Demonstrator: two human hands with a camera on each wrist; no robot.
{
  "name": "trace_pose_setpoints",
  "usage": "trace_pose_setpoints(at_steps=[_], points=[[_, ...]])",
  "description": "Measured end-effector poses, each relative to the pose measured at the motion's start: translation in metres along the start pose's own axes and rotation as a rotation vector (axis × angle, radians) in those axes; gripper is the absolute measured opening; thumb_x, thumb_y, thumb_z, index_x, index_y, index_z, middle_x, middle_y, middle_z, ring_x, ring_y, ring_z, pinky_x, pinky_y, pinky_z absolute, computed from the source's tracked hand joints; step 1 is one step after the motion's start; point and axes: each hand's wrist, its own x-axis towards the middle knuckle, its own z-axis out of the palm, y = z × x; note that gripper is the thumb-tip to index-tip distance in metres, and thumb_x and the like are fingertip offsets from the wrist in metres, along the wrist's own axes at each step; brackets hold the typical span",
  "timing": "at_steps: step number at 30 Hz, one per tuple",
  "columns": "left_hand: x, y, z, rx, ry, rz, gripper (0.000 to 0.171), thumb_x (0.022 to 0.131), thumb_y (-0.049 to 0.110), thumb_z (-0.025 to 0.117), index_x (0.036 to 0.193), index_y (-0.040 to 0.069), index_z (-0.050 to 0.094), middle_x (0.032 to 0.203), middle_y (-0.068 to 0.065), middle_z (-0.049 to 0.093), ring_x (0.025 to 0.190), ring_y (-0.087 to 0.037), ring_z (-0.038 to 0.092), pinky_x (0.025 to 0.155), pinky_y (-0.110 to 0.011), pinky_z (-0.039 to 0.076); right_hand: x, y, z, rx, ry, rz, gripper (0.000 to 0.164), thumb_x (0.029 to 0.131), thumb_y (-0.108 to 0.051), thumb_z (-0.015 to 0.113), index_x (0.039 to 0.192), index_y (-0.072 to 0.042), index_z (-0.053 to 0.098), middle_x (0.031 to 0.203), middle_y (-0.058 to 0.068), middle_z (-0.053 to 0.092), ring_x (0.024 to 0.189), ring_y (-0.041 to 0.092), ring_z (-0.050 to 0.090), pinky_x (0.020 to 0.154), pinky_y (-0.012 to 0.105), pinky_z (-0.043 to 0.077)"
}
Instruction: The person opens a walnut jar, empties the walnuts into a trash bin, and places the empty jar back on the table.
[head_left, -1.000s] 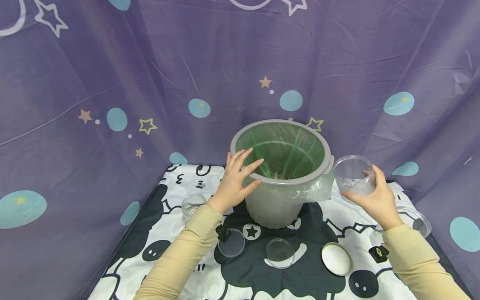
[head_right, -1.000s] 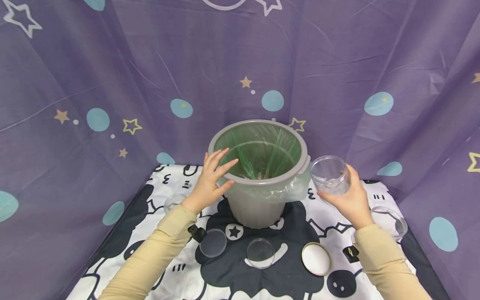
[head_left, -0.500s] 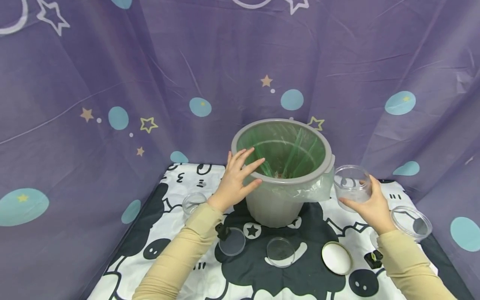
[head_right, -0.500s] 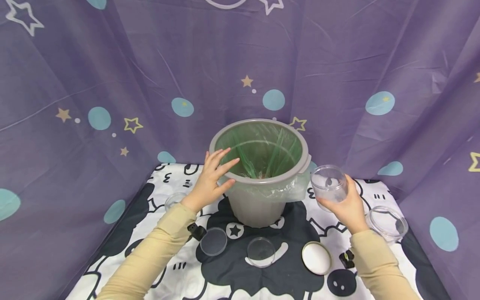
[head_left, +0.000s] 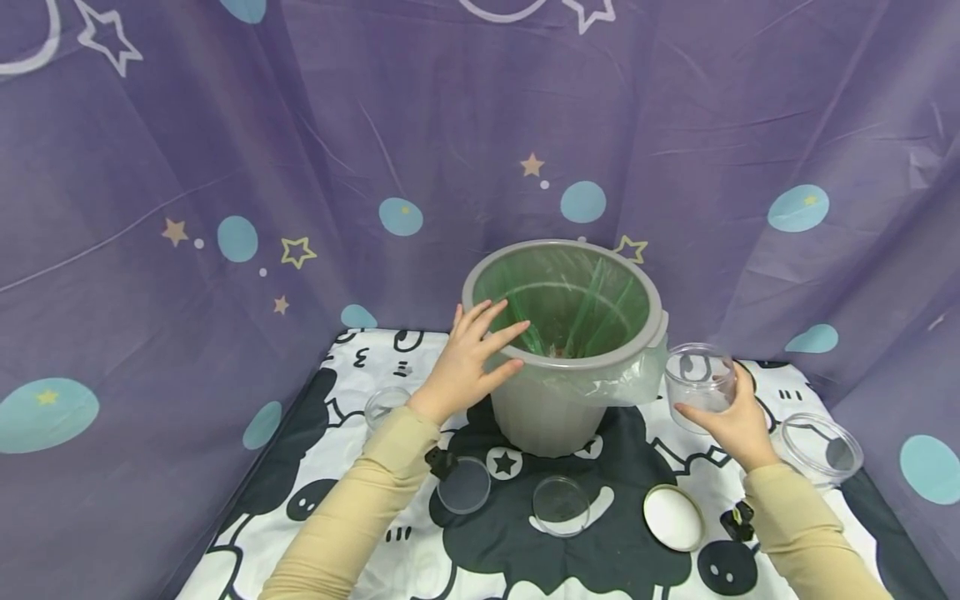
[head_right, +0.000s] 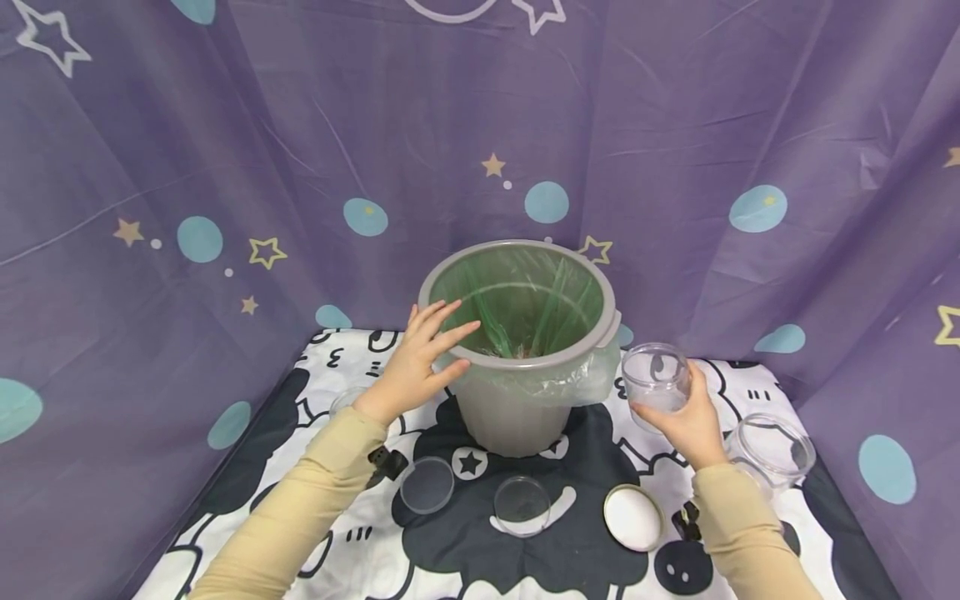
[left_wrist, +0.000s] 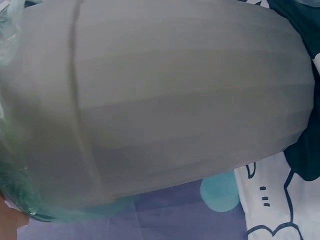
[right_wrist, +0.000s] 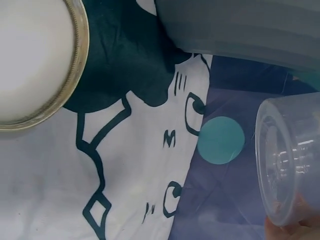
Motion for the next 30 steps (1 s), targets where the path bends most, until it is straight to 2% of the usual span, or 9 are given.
trace_pose_setpoints(at_steps=[7,16,19,24,30], points=[[0.001,0.000,-0.004,0.015,-0.020,0.005,0.068,0.092,0.066,0.026,0.136,0.023,0.053,0.149,-0.014,0.036,0.141,-0.033,0.026,0.115,-0.060,0.005,0.000,0.007,0.006,0.022,-0.015,-0.013,0.107,0.071,-0.016,0.081,0.148,0.002,0.009,0.136,0.038,0.033,0.120,0.053,0.038,0.097,0.063,0.031],[0.002,0.002,-0.008,0.014,-0.040,-0.007,0.068,0.090,0.067,0.026,0.135,0.024,0.054,0.149,-0.014,0.037,0.141,-0.032,0.027,0.115,-0.060,0.004,0.005,0.015,0.008,0.004,-0.038,0.013,0.107,0.073,-0.020,0.080,0.149,0.000,0.007,0.137,0.039,0.032,0.122,0.055,0.035,0.099,0.065,0.030],[0.002,0.003,-0.011,0.007,-0.051,-0.011,0.061,0.092,0.063,0.034,0.135,0.024,0.054,0.149,-0.014,0.037,0.141,-0.033,0.027,0.115,-0.060,0.005,0.007,0.017,0.010,0.003,-0.054,0.006,0.107,0.072,-0.019,0.080,0.148,0.001,0.008,0.137,0.039,0.032,0.122,0.055,0.036,0.098,0.065,0.030],[0.003,0.004,-0.014,0.017,-0.082,-0.020,0.045,0.093,0.043,0.056,0.134,0.024,0.055,0.149,-0.014,0.037,0.141,-0.033,0.027,0.115,-0.061,0.005,0.011,0.021,0.012,0.003,-0.067,-0.010,0.103,0.071,-0.015,0.080,0.146,0.003,0.011,0.135,0.039,0.033,0.121,0.054,0.036,0.099,0.064,0.030],[0.005,0.007,-0.020,0.029,-0.129,-0.041,0.043,0.092,0.040,0.059,0.132,0.024,0.057,0.147,-0.014,0.039,0.140,-0.033,0.028,0.114,-0.062,0.007,0.013,0.027,0.014,-0.021,-0.113,0.049,0.104,0.073,-0.020,0.079,0.146,0.004,0.009,0.136,0.039,0.031,0.122,0.055,0.035,0.101,0.065,0.029]])
